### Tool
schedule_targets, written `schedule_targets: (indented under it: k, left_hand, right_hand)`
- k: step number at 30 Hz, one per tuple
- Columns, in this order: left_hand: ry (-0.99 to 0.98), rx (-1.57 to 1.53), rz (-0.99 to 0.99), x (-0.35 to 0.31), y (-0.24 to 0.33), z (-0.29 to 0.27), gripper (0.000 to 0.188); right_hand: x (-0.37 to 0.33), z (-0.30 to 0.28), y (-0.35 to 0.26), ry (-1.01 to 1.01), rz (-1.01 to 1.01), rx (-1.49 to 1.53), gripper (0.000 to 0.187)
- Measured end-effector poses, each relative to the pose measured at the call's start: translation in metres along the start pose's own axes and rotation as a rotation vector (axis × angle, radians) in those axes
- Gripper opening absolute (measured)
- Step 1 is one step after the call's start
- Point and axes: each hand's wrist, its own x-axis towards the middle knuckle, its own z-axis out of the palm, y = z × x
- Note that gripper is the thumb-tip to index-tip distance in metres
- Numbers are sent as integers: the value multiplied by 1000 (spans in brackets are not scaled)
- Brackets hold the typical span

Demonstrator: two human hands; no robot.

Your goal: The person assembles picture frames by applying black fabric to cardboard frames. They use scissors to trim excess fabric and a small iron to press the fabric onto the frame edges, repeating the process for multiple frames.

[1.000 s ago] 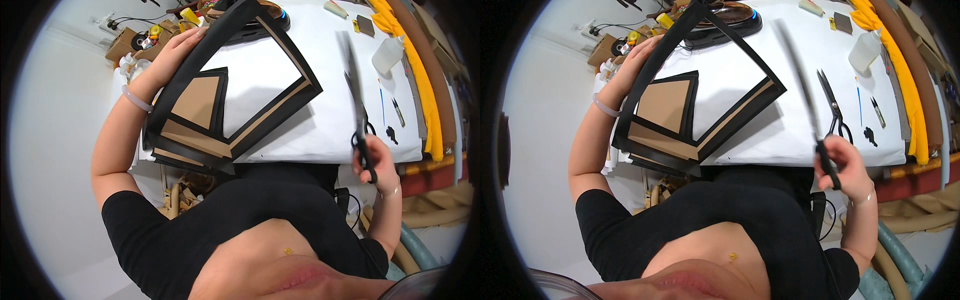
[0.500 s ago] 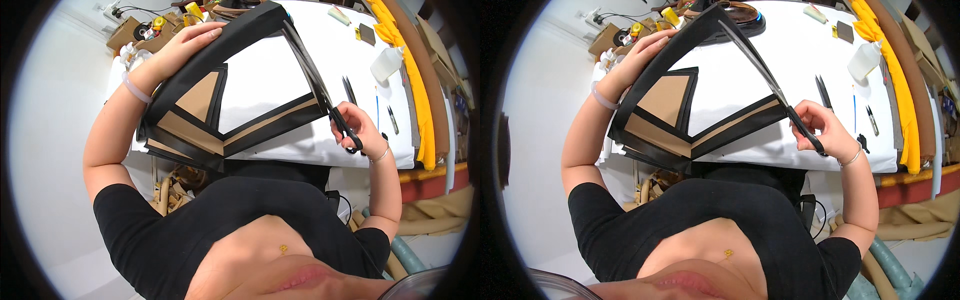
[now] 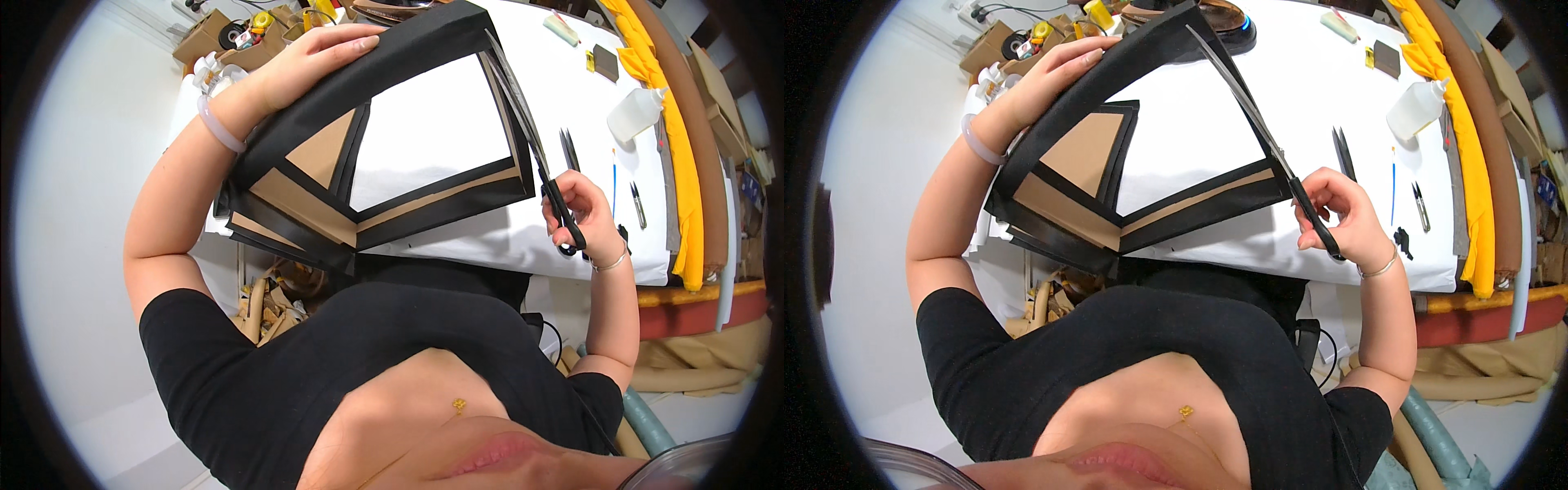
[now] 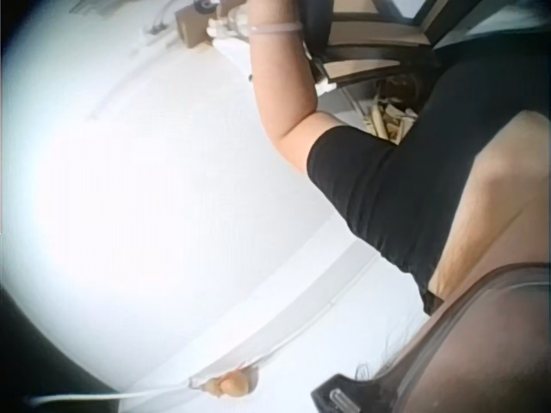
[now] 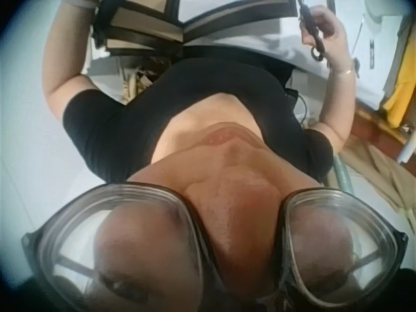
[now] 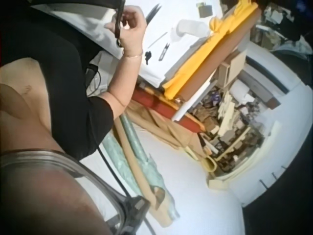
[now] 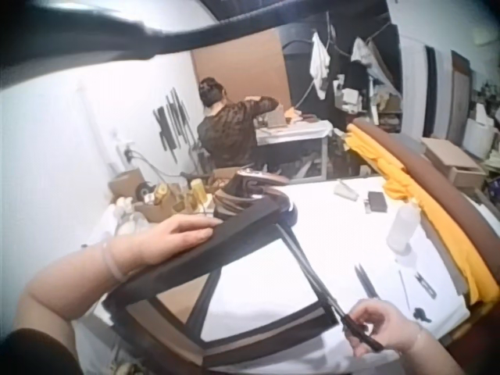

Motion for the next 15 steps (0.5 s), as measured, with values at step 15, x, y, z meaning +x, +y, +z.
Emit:
schedule_targets:
  k: [15]
  left_hand:
    - [-9, 44, 26, 4, 2, 3, 50]
  right_hand:
    - [-14, 11, -2, 86, 8, 25, 54]
